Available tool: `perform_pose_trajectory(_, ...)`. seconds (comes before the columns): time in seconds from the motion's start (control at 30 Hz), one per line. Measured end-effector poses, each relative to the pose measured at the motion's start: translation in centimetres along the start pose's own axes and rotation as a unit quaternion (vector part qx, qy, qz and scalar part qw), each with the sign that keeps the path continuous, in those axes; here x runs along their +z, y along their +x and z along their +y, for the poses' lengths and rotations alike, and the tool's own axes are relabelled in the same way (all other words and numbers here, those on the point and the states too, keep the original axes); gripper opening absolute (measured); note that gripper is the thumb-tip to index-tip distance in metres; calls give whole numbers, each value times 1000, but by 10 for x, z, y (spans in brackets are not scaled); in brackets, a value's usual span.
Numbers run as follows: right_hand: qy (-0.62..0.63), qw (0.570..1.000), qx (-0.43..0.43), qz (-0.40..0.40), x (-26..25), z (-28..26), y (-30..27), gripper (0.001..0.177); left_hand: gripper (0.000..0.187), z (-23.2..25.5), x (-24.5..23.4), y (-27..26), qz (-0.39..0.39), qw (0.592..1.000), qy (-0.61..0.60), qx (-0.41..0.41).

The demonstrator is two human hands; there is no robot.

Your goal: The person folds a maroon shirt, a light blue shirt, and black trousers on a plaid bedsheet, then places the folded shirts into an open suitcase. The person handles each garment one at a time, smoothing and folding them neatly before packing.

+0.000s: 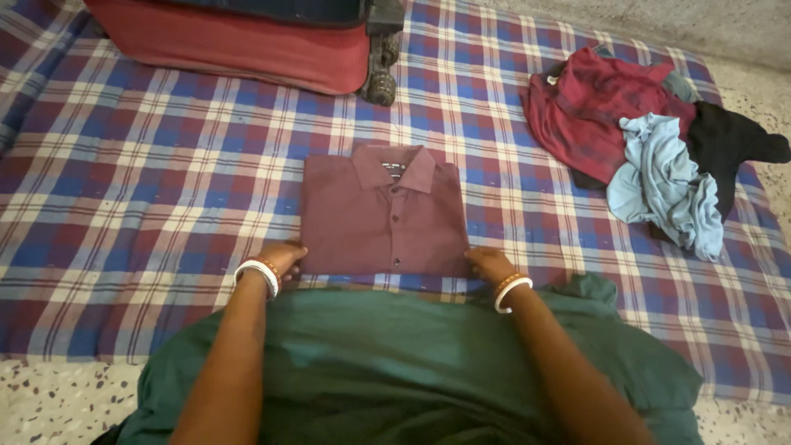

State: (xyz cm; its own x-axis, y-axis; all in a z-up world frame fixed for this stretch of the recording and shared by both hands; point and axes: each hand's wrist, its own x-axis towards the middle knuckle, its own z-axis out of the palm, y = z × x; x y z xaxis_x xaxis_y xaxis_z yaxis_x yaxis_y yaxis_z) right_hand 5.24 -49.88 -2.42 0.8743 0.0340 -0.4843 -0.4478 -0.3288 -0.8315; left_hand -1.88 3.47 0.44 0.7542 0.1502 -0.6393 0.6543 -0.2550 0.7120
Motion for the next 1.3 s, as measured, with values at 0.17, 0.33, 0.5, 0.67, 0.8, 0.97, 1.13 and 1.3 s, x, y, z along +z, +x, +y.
perform_pose_trajectory(0.17, -108, 993, -52, -21, -7, 3, 1, 36, 55, 2, -1, -3, 15, 1000, 15, 1)
perform_pose_trajectory(0.33, -568, 730, -379, 26, -19, -18, -3, 31, 56, 6, -4, -9, 34, 999, 6, 28)
perform_pose_trajectory(0.5, -372, 926, -55, 26, 3, -45, -41, 30, 54, 10, 6, -30, 65, 996, 55, -27)
perform_pose_trajectory(0.67, -314, 946, -9, 82, 27, -79, -78, 32, 50, 19, 2, -38, 50, 995, 90, -13)
perform_pose_trajectory(0.8, -134, 980, -70, 132, 24, -95, -53, 33, 38, 24, -14, -6, 93, 991, -79, 57)
perform_pose_trajectory(0.97, -205, 971, -68, 101, 17, -70, 17, 31, 28, 32, -1, 61, 127, 976, -170, 50)
perform_pose_trajectory(1.13, -631, 723, -269, 85, 9, -47, 54, 31, 37, 36, 9, 76, 170, 983, -32, 60)
perform_pose_trajectory(1.3, -148, 976, -30, 159, 15, -60, 46, 31, 49, 59, 11, 58, 192, 978, 78, -33)
